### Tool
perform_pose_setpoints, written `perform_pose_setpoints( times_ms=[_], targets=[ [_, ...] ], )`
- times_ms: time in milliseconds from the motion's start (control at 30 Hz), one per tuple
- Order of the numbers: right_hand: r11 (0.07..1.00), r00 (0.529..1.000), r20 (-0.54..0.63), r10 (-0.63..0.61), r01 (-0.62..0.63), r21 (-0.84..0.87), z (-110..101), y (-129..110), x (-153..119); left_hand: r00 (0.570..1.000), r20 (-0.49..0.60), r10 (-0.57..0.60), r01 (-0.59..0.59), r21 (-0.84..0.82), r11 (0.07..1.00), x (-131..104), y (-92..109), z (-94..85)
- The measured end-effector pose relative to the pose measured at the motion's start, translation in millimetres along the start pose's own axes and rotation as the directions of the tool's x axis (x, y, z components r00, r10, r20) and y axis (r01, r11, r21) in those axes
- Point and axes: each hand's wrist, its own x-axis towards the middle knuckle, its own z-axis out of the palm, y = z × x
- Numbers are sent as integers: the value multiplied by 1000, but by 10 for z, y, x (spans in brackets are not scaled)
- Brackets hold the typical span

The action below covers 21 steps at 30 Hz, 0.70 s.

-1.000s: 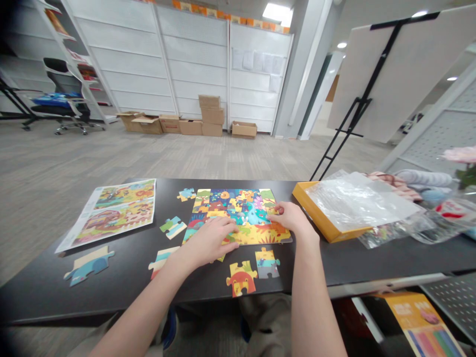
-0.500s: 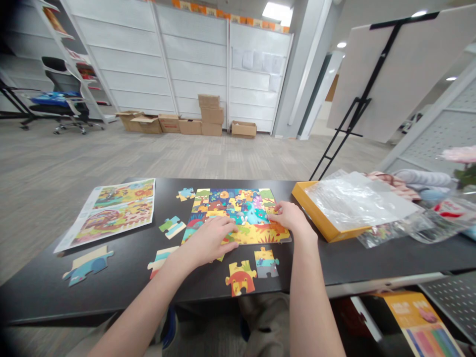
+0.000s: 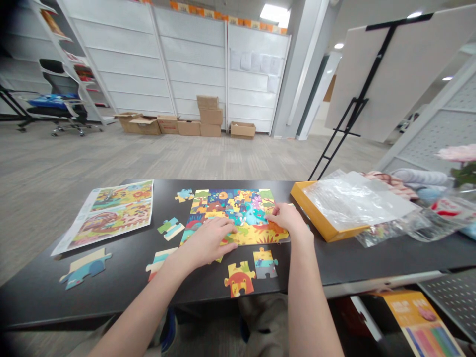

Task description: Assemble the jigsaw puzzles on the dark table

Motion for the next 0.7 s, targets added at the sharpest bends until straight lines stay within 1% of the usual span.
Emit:
perform_pose_setpoints(
  times_ms=[133,200,233,300,367,400,433,467,500,567,633,700],
  targets=[
    [1000,1000,-19,3,-2,20,23,4,-1,1000,7,0,0,7,1000,-1,2,-5],
    [998,1000,-15,-9,10,63,-7,22,-11,1000,4,2,-2,6,1000,-2,-2,-1],
    [996,999,-34,-8,11,87,-42,39,-21,1000,4,3,-3,4,1000,-4,-4,2],
    [991,989,-140,40,-21,132,-145,92,-51,1000,2,4,-4,-2,1000,-7,-10,7],
    [982,945,-296,139,-94,162,-273,171,-93,1000,-1,5,-5,-6,1000,-10,-16,11],
    [978,919,-353,176,-122,170,-332,217,-116,1000,-4,6,-6,-8,1000,-10,-19,13],
    [975,901,-383,204,-150,166,-380,266,-138,1000,-7,7,-7,-8,1000,-11,-21,15],
    [971,895,-385,226,-178,158,-413,316,-156,1000,-9,6,-7,-8,1000,-10,-23,16],
    [968,900,-362,242,-202,146,-430,365,-168,1000,-10,6,-6,-8,1000,-10,-23,17],
    [966,927,-275,254,-226,129,-420,454,-176,1000,-10,4,-4,-5,1000,-11,-20,16],
    [968,953,-187,239,-219,125,-381,526,-166,1000,-8,2,-2,-2,1000,-14,-13,12],
    [969,964,-129,231,-216,120,-353,578,-159,1000,-10,2,-2,-3,1000,-19,-7,8]
  ],
)
